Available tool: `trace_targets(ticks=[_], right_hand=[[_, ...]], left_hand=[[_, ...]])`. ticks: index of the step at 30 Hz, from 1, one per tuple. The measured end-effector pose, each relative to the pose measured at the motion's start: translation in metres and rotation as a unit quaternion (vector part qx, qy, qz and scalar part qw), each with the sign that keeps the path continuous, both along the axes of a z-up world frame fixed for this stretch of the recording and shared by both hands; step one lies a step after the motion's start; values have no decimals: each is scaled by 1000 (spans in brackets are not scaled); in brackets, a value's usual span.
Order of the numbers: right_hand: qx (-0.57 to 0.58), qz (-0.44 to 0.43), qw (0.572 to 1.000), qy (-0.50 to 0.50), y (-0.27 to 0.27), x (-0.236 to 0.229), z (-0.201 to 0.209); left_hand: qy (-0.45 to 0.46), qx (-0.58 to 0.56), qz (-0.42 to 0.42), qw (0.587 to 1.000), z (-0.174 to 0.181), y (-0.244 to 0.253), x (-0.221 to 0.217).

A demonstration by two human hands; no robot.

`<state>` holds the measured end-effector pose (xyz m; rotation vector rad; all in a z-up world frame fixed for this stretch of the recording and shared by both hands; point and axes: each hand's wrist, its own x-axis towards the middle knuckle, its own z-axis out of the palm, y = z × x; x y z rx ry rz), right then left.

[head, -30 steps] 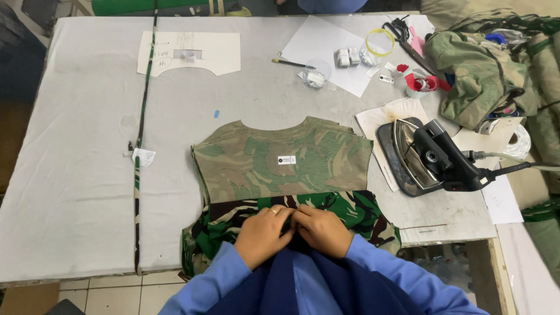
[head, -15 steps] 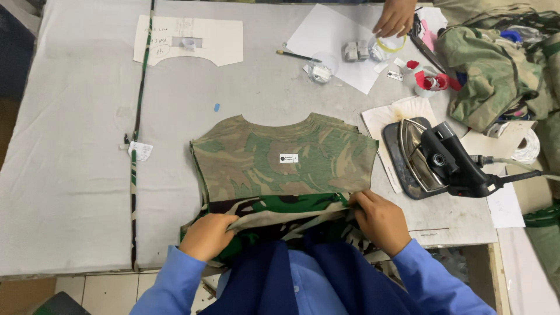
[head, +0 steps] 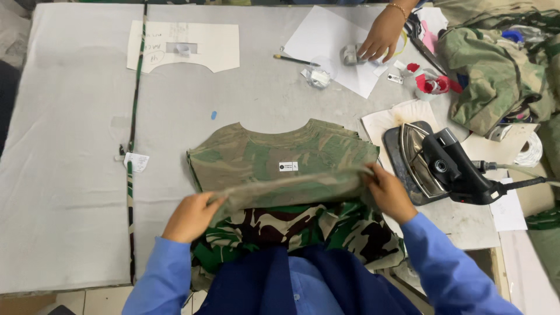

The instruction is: The person irons a camouflage-patterned shirt laid out on a white table. They repeatedly pick up small white tags from the table, place them on the shirt, and press them with a steam iron. The person adjusts the shirt's position and smooths the fabric between ironing cycles.

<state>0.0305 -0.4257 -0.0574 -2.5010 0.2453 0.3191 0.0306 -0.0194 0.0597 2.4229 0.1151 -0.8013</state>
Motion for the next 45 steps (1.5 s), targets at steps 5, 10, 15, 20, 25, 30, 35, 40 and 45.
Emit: trace_targets(ticks=[5, 10, 15, 20, 25, 30, 35, 40, 45], right_hand=[[-47, 39, 993, -97, 0, 94, -28], [-72, 30, 997, 3, 20, 110, -54], [-271, 86, 929, -238, 17, 98, -90], [-249, 77, 928, -265, 16, 113, -98], [-181, 62, 920, -342, 35, 95, -65], [-268, 114, 920, -264, 21, 116, -86], [-192, 118, 917, -329, 50, 228, -49], [-409, 178, 867, -222, 45, 324, -114], [-414, 200, 880, -123, 47, 324, -107]], left_hand=[[-138, 32, 42, 989, -132, 19, 88], [-105, 109, 42, 988, -162, -10, 99], [-322, 214, 9, 922, -182, -12, 92], [-390, 271, 12, 880, -211, 7, 99], [-469, 283, -7, 836, -182, -16, 93], [-322, 90, -207, 919, -176, -43, 56], [-260, 187, -23, 947, -185, -41, 70], [-272, 194, 2, 943, -188, -39, 71], [-247, 204, -7, 947, -190, -39, 73]])
